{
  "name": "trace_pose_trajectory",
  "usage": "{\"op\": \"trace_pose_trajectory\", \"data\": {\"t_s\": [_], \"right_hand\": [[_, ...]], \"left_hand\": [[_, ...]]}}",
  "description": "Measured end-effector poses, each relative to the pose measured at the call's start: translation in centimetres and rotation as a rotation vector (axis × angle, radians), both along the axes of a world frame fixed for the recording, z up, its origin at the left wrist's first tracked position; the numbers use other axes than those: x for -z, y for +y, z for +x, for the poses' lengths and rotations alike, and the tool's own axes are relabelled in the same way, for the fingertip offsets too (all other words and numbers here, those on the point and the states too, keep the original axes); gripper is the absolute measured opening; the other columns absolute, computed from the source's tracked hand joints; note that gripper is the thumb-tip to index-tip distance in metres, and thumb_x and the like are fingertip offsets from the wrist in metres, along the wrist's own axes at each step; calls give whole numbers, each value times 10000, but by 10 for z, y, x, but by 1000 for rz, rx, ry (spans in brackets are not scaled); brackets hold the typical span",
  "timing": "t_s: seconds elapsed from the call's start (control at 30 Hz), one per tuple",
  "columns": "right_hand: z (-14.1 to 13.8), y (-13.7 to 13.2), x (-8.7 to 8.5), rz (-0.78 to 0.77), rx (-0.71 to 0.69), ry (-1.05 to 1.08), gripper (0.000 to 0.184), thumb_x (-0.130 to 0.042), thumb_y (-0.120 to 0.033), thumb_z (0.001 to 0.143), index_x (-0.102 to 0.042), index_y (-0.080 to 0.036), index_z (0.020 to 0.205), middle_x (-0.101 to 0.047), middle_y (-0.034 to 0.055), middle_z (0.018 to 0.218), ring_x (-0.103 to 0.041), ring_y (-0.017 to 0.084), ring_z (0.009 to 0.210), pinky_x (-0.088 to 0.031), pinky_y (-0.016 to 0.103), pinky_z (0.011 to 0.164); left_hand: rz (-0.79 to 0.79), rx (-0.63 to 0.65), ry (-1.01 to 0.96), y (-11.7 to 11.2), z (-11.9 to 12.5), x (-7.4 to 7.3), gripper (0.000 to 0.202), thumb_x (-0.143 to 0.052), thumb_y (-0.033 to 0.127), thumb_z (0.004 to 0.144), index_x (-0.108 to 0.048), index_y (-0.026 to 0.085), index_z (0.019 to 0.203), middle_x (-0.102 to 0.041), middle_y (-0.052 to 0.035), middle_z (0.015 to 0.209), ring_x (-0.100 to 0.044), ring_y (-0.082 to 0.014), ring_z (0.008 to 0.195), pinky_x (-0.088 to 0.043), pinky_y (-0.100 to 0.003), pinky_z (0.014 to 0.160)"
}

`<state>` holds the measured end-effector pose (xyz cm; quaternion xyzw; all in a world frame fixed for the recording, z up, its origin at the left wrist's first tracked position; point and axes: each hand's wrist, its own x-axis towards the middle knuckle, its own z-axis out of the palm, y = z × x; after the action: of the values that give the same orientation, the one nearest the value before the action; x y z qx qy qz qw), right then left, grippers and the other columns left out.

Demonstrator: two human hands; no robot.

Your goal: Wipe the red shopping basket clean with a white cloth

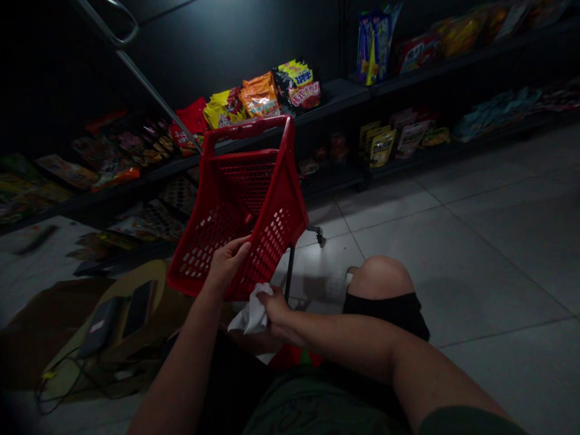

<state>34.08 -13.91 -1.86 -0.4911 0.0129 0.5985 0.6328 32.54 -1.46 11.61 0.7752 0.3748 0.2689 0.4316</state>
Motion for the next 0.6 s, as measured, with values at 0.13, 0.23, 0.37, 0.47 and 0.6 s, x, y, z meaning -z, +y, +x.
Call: {"op": "trace_pose_trajectory", "data": {"t_s": [0.13,0.23,0.37,0.47,0.6], "right_hand": [[24,5,-55,204,32,-141,441,-678,-319,723,-527,-227,1127,-664,5,905,-632,163,750,-516,268,651],[56,18,-85,435,37,-437,409,-702,-319,719,-570,-238,1098,-650,-13,952,-604,148,812,-512,253,714],[117,60,-88,399,250,-672,366,-665,-297,715,-604,-219,1067,-642,14,1064,-591,177,977,-480,302,907],[137,80,-76,280,404,-689,380,-589,-306,770,-566,-207,1137,-625,41,1085,-573,190,1007,-468,331,932],[88,46,-60,436,217,-966,282,-559,-178,758,-600,-219,1034,-550,40,1042,-528,190,1010,-434,341,955]], "left_hand": [[-10,-16,-6,5,3,0,503,-631,507,841,-708,132,1167,-735,-110,1166,-680,-230,1059,-521,-337,949],[-66,-27,-13,10,4,5,541,-653,533,812,-713,119,1155,-750,-121,1116,-700,-238,976,-550,-338,870],[-83,-4,-67,11,5,10,528,-623,525,838,-711,127,1174,-742,-120,1147,-688,-253,1042,-540,-360,915],[-28,18,-56,9,4,10,485,-607,492,861,-710,148,1187,-730,-103,1187,-665,-245,1115,-501,-374,1001],[-36,-2,-36,9,0,10,472,-611,489,857,-722,144,1159,-737,-110,1164,-673,-248,1090,-509,-382,988]]}}
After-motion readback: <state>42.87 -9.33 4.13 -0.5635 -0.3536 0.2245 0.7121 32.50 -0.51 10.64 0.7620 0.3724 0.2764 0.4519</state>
